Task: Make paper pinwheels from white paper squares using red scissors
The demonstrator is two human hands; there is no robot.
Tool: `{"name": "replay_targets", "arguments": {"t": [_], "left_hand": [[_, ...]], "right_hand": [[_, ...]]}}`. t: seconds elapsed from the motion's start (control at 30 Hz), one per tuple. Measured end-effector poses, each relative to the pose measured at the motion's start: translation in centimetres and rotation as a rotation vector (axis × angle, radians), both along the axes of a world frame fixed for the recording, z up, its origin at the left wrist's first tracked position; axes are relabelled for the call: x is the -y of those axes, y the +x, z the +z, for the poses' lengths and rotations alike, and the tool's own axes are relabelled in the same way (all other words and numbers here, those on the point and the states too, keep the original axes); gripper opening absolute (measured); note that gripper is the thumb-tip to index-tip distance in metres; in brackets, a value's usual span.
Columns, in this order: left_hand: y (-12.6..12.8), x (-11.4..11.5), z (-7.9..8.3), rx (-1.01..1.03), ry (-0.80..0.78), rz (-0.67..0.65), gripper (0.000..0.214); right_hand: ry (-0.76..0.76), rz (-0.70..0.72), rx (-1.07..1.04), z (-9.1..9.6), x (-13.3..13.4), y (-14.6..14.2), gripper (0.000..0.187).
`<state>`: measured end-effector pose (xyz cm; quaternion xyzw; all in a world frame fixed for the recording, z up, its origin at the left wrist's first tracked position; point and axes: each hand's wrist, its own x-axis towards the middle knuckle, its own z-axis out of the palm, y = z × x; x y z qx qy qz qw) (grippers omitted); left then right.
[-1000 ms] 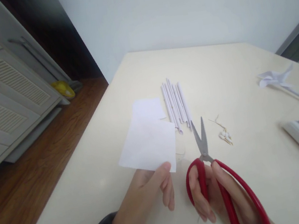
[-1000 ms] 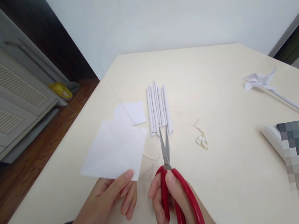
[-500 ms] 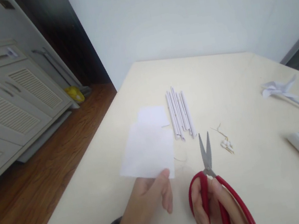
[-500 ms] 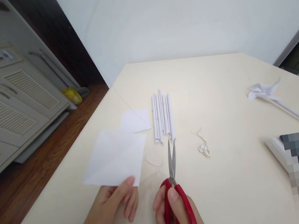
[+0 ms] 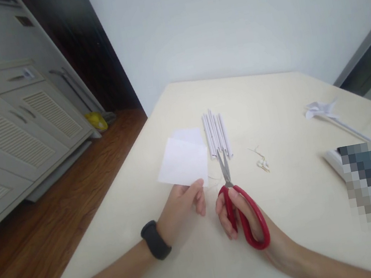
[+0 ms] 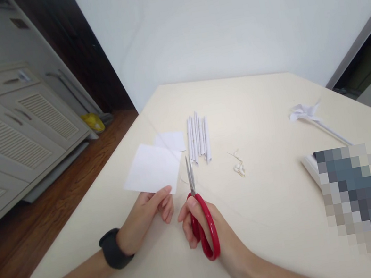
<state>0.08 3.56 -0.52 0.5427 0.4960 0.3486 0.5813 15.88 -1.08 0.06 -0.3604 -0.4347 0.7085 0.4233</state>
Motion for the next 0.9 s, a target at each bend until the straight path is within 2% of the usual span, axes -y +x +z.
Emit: {"name": "replay_targets", "arguments": {"t": [0.57, 0.73, 0.8, 0.9], "left_hand": [[-0.1, -0.2, -0.3, 0.018, -0.069, -0.026, 0.045], [-0.1, -0.4, -0.2, 0.033, -0.081, -0.006, 0.051], [-0.1, -0.4, -0.2, 0.03, -0.078, -0.004, 0.052], [-0.1, -0.4, -0.3, 0.045, -0.073, 0.004, 0.052]], "right_hand": [[-0.033, 0.0, 0.037, -0.4, -0.2, -0.1, 0.04], [-0.015, -0.011, 0.082, 0.6, -1.0, 0.0, 0.05], [-0.008, 0.033, 0.096, 1.0, -1.3, 0.0, 0.051], [0.008, 0.012, 0.074, 1.2, -1.1, -0.1, 0.052]]}}
